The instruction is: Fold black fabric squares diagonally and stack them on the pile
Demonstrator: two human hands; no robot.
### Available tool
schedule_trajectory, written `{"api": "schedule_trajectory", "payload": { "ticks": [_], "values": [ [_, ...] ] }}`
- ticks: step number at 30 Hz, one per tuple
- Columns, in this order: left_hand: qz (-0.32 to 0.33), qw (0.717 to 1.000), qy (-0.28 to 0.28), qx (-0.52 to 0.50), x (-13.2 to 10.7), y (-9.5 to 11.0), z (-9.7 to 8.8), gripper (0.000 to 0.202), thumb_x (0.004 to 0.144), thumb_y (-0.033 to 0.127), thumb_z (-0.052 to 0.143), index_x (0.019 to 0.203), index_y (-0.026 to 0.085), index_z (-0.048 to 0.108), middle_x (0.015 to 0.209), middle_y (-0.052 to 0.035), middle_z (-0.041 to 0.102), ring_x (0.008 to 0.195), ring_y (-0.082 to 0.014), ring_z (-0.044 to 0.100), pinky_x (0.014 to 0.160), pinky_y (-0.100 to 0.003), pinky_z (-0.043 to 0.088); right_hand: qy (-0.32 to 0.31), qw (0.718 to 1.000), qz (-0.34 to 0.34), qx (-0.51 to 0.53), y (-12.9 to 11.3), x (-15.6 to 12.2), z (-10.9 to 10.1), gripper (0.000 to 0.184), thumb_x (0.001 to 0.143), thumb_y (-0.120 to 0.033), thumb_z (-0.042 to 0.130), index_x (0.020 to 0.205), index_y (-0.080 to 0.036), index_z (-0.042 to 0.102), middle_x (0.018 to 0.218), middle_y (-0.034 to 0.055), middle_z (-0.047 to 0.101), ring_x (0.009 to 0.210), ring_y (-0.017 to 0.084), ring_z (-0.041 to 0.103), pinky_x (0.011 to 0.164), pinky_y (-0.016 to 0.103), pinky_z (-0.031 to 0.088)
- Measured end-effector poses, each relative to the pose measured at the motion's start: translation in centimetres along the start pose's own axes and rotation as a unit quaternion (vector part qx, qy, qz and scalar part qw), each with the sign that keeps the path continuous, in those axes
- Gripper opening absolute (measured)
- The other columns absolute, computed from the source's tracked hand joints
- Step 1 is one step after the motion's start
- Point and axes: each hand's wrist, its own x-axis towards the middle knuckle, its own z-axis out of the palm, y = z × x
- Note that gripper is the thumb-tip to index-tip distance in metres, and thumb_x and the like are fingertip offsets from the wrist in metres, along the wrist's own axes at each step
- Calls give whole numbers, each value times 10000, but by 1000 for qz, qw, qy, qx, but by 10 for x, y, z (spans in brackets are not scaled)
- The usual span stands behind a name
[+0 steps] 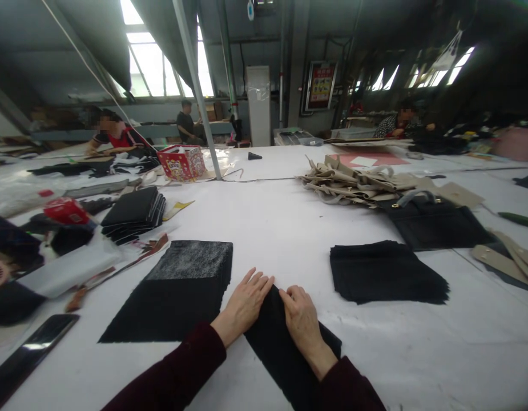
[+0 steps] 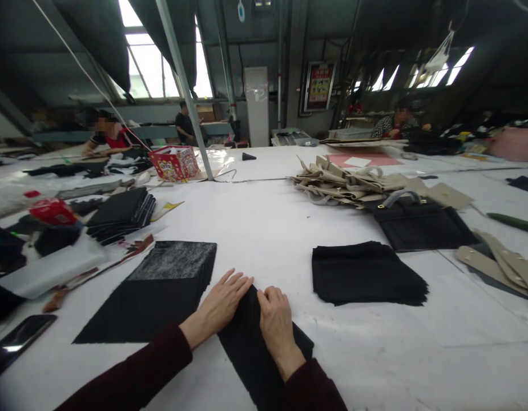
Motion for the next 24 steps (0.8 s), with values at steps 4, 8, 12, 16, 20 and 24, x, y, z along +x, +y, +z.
{"api": "schedule_trajectory", "payload": {
  "ticks": [4,8,12,16,20,24],
  "values": [
    [0,1000,0,-3,-1,6,-2,580,810,55,475,1371,200,451,1298,-78,537,1301,-224,417,1177,-442,190,1,1000,-3,-1,3,-6,-4,269,936,-71,436,1077,-181,637,850,41,531,820,174,467,742,286,355],
    [10,1000,2,-9,0,9,-5,558,823,37,453,1361,184,464,1310,-76,538,1307,-218,402,1175,-426,194,-10,1000,-9,-13,5,-13,-7,250,941,-82,445,1089,-168,628,854,42,529,810,179,452,748,298,351],
    [12,1000,-15,-19,1,12,-5,584,829,32,438,1394,183,433,1291,-71,557,1256,-205,450,1161,-407,224,-17,1000,-5,-22,7,-18,-10,240,943,-88,457,1096,-164,625,861,43,530,813,183,450,749,305,353],
    [14,999,-35,-20,0,13,-4,629,836,37,444,1429,243,398,1324,-58,533,1250,-207,454,1156,-425,231,-23,999,-1,-27,9,-23,-13,234,949,-98,457,1090,-174,628,867,46,534,827,184,459,752,304,355],
    [25,999,-44,-18,0,13,-5,630,839,55,463,1430,261,398,1352,-58,508,1279,-215,423,1167,-427,203,-34,999,10,-21,11,-28,-17,217,951,-110,463,1063,-184,633,875,51,539,828,191,458,754,306,350],
    [48,998,-44,-20,1,13,-4,594,853,59,447,1421,232,409,1362,-49,509,1292,-216,405,1171,-404,189,-43,999,18,-18,12,-32,-21,220,948,-99,458,1049,-189,632,873,50,538,830,196,458,765,316,346]
  ]
}}
